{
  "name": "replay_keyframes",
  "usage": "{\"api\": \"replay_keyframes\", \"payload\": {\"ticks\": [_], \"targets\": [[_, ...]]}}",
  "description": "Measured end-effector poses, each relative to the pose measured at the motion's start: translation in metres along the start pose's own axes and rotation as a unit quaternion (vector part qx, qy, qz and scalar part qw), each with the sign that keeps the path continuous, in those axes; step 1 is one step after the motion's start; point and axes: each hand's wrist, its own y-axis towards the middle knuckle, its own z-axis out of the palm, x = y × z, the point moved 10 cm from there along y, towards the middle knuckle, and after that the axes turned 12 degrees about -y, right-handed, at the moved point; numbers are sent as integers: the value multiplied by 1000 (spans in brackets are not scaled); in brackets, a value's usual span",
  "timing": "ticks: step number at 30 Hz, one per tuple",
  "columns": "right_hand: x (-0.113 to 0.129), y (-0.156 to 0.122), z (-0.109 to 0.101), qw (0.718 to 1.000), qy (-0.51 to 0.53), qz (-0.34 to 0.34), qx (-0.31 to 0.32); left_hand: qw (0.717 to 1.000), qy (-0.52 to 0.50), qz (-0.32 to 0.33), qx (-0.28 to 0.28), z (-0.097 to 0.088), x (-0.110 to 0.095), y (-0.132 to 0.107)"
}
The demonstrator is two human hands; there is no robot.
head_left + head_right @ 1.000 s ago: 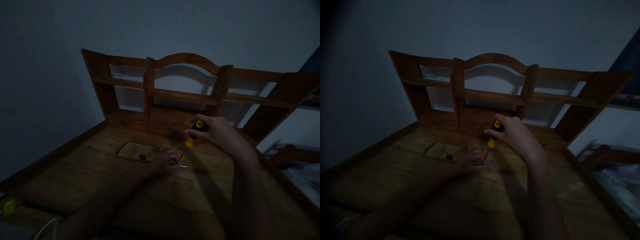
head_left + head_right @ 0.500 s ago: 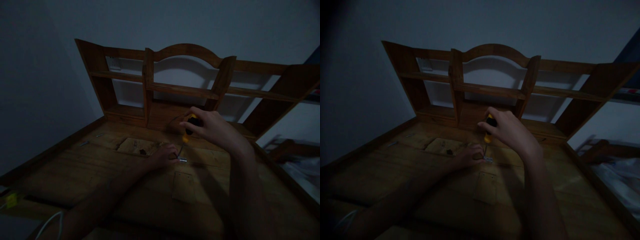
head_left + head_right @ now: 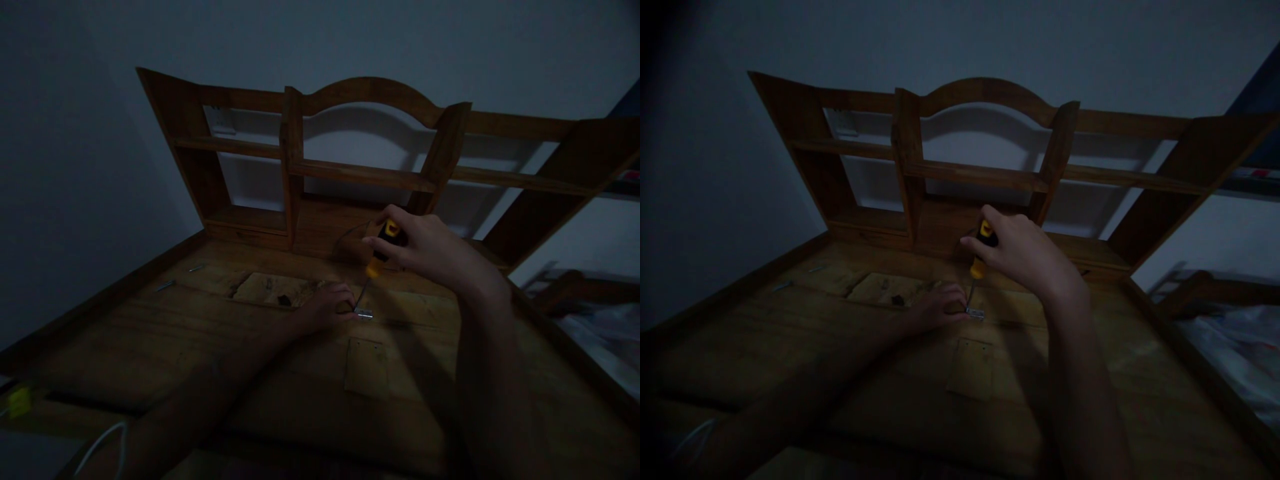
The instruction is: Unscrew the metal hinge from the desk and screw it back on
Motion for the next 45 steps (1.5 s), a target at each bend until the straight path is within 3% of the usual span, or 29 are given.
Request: {"api": "replay_keyframes", "payload": {"ticks": [9,15,27,45], "targets": [[11,3,-1,997,72,-37,-1,1000,21,-5,1,-2,-1,-1],[10,3,1,1000,26,-13,-11,1000,20,-8,8,-2,-4,0],[18,1,-1,997,69,-43,-14,1000,17,-15,15,-1,0,-2],[14,4,-4,997,61,-34,-40,1000,22,-11,18,-1,-2,0]]}}
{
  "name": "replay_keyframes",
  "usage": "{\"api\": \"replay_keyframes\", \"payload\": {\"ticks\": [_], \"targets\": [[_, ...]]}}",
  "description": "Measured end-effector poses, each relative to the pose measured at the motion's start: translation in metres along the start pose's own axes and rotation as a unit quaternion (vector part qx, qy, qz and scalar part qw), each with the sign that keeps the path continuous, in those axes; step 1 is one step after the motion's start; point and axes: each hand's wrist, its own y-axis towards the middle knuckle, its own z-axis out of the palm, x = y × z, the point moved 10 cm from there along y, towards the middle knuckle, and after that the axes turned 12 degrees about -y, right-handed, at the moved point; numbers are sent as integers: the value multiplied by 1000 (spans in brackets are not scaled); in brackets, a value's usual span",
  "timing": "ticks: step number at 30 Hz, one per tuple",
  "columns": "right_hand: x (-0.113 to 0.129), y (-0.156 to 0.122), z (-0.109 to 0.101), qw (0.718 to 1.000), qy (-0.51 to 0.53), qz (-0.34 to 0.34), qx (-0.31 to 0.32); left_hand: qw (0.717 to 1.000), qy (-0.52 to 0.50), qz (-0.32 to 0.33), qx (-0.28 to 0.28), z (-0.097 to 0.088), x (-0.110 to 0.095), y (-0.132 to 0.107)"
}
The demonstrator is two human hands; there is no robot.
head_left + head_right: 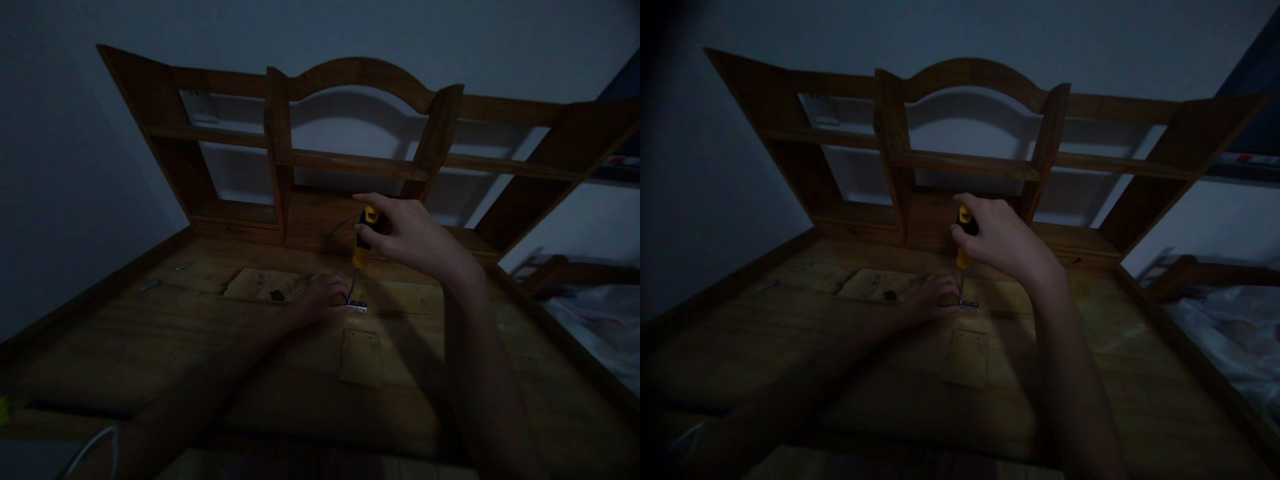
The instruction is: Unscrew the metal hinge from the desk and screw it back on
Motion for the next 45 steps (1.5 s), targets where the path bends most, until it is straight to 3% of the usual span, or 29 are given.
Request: {"api": "replay_keyframes", "payload": {"ticks": [13,23,45], "targets": [[-2,-1,-3,1000,0,11,7,1000,-1,3,-9,-3,-9,2],[0,0,-7,1000,7,-1,-21,1000,5,8,-10,-2,-3,1],[-3,0,-5,1000,8,4,-1,1000,-1,14,-18,0,3,0]]}}
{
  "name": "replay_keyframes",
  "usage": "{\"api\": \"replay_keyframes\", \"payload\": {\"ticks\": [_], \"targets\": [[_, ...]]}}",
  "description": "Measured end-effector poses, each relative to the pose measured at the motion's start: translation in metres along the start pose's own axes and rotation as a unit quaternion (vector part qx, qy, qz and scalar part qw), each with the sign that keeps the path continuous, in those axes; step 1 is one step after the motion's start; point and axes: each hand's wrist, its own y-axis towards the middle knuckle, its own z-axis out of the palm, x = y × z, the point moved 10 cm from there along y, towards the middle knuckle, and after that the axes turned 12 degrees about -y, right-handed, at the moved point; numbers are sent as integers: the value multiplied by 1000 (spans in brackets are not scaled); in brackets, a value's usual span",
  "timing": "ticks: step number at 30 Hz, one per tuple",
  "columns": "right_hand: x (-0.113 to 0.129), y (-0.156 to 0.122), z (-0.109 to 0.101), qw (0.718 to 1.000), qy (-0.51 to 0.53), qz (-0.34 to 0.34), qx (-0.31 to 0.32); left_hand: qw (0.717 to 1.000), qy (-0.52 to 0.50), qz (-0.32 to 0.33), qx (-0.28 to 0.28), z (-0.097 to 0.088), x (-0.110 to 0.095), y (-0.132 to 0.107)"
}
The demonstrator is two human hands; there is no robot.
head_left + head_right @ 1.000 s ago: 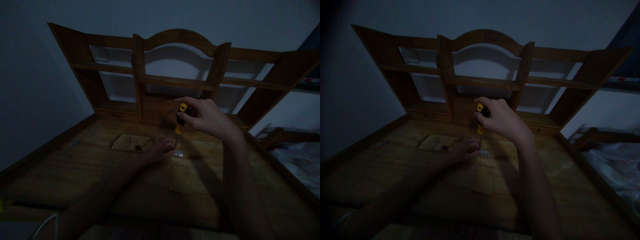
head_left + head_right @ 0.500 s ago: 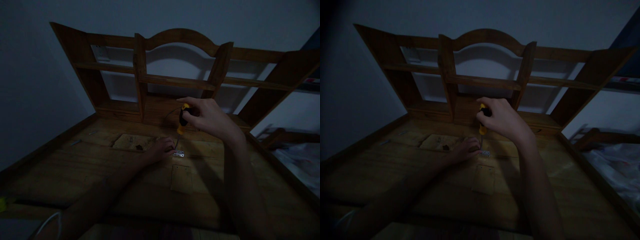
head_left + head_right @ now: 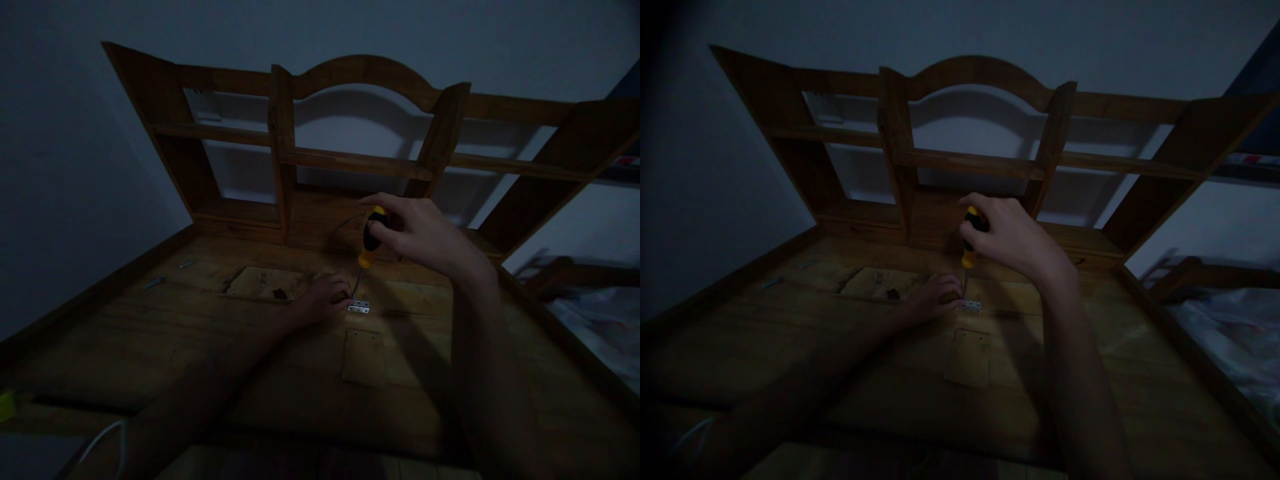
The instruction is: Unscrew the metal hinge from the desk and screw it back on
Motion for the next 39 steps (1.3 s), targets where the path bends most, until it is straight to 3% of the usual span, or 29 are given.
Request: {"api": "replay_keyframes", "payload": {"ticks": [15,22,39], "targets": [[-7,-2,-8,1000,-20,4,-15,1000,-13,7,4,-1,-3,0],[-2,-4,-12,1000,26,-8,-14,1000,3,8,-2,-1,-3,0],[-11,-2,-14,998,-38,22,-40,1000,-7,-5,8,-2,-5,1]]}}
